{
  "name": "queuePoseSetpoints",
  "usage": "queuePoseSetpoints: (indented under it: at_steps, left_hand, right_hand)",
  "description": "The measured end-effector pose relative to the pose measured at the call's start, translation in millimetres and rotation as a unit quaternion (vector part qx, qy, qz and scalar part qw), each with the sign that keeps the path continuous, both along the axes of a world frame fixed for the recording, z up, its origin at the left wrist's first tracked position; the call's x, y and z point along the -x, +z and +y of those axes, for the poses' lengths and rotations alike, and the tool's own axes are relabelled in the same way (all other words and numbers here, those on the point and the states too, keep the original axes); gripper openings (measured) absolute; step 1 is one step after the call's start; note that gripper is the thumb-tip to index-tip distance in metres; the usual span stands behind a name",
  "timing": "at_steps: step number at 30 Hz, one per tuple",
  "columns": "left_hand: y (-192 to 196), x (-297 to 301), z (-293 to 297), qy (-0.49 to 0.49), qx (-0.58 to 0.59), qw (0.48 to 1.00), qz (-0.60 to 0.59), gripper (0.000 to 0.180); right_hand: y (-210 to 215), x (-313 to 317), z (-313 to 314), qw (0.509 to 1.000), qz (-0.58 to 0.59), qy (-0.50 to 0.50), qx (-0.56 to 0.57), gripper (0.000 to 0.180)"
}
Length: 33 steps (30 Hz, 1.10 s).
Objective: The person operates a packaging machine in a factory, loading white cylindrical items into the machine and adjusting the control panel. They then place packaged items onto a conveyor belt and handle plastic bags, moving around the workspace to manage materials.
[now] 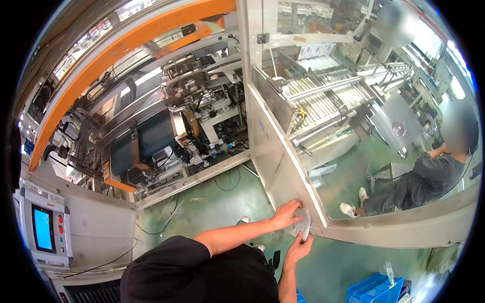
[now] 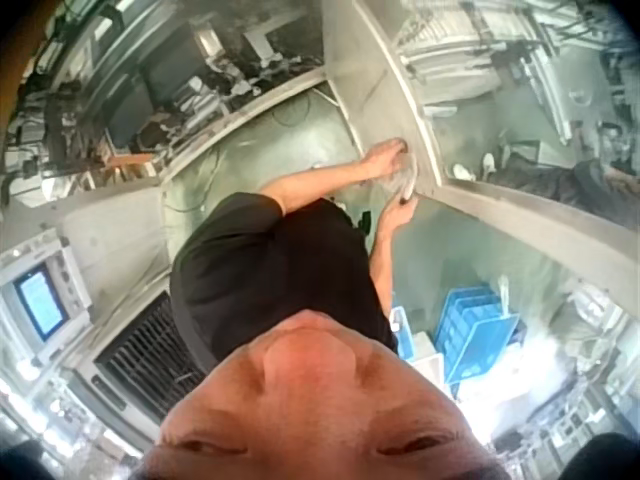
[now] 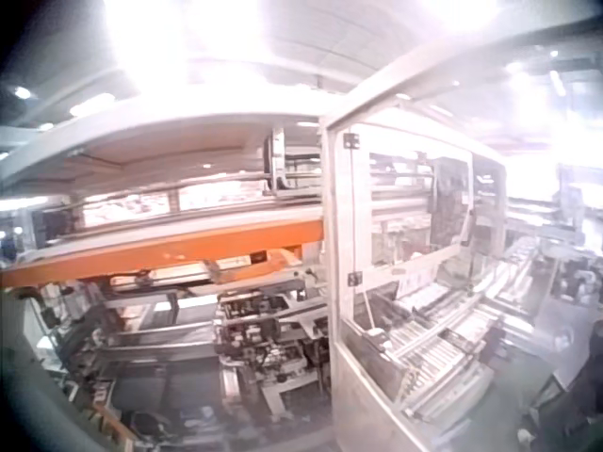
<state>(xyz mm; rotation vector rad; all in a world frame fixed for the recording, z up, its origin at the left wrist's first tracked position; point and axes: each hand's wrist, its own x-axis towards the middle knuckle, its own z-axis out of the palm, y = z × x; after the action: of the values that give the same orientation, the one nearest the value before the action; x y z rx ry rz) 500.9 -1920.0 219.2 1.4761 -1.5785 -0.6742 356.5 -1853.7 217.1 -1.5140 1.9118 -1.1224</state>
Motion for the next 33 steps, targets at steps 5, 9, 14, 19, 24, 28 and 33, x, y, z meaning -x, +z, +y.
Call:
queuePoseSetpoints:
  at_steps: [5,9,14,19,24,28,33]
  left_hand:
    - [4,2,9,-0.015,0.012,1.000,-0.018,0.045]
    - [3,-1,16,-0.039,0.024,0.999,-0.021,0.048]
    - [14,-7,24,-0.054,0.004,0.998,-0.011,0.063]
    - [42,-26,33,-0.099,0.024,0.993,-0.054,0.078]
    - [50,-55,53,-0.170,0.125,0.947,-0.242,0.062]
    - [38,-71,78,-0.193,0.137,0.944,-0.229,0.026]
    - [25,-75,140,-0.155,0.022,0.983,-0.093,0.017]
  right_hand:
    - [9,-8,2,0.999,-0.018,0.034,0.014,0.023]
    - [4,-6,-2,0.996,-0.027,0.043,0.074,0.023]
    - [15,-8,-11,0.988,-0.040,0.123,0.082,0.023]
    - [39,0,-16,0.954,-0.020,0.298,-0.004,0.020]
    - [51,16,-6,0.927,0.035,0.373,-0.025,0.017]
    - [52,24,9,0.919,0.041,0.391,-0.015,0.018]
    - [42,18,33,0.908,-0.004,0.417,-0.040,0.018]
